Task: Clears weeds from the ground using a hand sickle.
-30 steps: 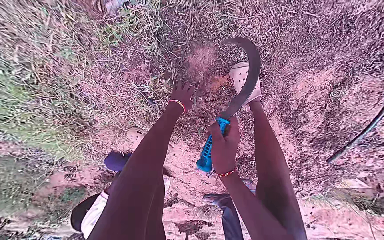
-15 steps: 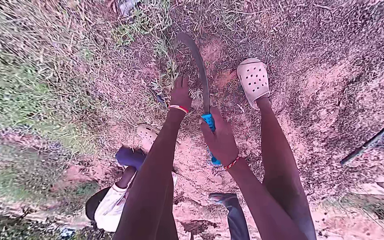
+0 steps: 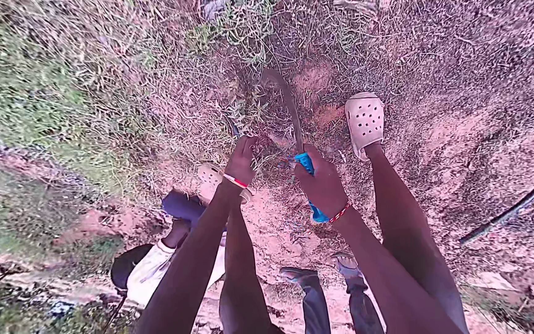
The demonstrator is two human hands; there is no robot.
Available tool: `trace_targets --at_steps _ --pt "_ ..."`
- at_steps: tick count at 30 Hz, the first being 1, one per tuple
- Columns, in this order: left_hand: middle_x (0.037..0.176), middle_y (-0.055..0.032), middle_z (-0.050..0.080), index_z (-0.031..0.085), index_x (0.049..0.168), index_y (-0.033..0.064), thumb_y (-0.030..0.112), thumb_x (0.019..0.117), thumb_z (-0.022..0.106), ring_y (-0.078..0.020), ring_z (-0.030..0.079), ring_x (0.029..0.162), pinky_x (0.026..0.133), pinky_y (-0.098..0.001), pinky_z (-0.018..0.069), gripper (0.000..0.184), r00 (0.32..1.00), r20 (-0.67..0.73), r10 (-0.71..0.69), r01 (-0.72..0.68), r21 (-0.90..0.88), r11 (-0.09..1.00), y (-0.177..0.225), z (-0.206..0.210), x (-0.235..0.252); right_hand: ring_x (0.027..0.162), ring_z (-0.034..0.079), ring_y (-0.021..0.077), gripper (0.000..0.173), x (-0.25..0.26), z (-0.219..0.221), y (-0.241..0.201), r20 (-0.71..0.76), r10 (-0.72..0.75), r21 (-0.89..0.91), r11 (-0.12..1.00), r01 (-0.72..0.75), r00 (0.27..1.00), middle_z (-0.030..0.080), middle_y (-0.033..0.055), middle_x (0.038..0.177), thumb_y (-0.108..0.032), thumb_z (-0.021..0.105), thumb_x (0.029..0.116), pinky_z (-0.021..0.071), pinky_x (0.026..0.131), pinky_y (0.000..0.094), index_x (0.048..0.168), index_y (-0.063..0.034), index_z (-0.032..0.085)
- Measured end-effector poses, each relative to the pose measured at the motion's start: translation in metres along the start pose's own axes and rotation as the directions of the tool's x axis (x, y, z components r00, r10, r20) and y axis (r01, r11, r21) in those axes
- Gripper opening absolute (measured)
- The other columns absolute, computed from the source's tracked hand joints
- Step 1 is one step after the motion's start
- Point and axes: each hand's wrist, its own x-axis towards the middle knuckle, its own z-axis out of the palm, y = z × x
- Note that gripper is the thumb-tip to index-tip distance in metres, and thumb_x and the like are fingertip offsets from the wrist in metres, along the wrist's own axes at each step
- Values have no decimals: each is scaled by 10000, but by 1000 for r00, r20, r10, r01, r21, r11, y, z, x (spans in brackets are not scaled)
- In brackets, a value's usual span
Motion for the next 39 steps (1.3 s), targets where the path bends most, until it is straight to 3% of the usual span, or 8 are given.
trace_targets --at_steps 7,12,16,21,28,31,35,39 --pt "1218 -361 589 567 1258 -150 -193 690 630 -494 631 1107 934 -566 542 572 985 -172 15 -11 26 1000 17 -8 -9 944 706 370 401 1 31 -15 -23 -342 -166 928 334 939 687 193 1184 -146 592 1031 562 778 547 1424 -67 575" --pt "1174 -352 614 576 1239 -145 -144 852 559 -488 651 1069 936 -560 543 387 981 -181 65 -40 139 989 -20 -90 -29 1029 693 407 447 5 27 -38 42 -137 -375 916 143 990 648 192 1312 -192 549 1054 551 821 578 1494 -125 514" --pt "1211 -405 578 541 1269 -173 -138 893 536 -570 621 1083 933 -648 508 378 987 -160 -9 47 238 970 -55 -145 -27 964 702 421 438 -4 29 -32 -6 -170 -433 889 150 985 674 197 1258 -128 573 1011 548 771 585 1447 -90 562" --pt "1369 -402 526 490 1363 -139 94 1071 453 -540 536 1292 1099 -665 394 375 842 -297 -451 506 140 851 -98 -170 -24 1119 673 389 472 -5 8 -10 109 195 -585 805 -95 975 652 190 1319 -194 465 1061 512 904 574 1530 -140 472" --pt "1397 -345 558 498 1422 -79 152 1073 522 -491 543 1329 1124 -617 404 420 888 73 -454 444 115 888 -77 -67 -7 965 691 424 475 -11 29 36 -143 70 -252 962 -105 987 694 266 1122 -154 543 1042 523 844 594 1498 -35 489" --pt "1339 -336 594 246 1611 90 185 1014 642 -509 608 1215 1015 -680 461 722 696 400 -597 599 136 789 -77 -11 28 849 681 360 426 -14 41 54 -225 9 -126 991 -38 974 695 227 988 -130 557 1023 534 774 547 1433 -15 536" --pt "1592 -330 324 221 1620 42 91 870 758 -551 396 1418 1101 -697 386 923 735 229 -638 601 215 770 -93 26 87 688 621 206 337 -15 57 82 -290 -24 -33 999 15 957 665 141 883 -114 567 998 520 648 403 1314 0 603" --pt "1637 -273 289 267 1603 17 190 898 761 -475 318 1494 1175 -651 319 878 718 106 -688 688 40 725 -106 60 127 631 584 133 303 -16 65 98 -289 0 17 1000 5 957 651 95 835 -113 575 995 499 604 322 1271 2 623"
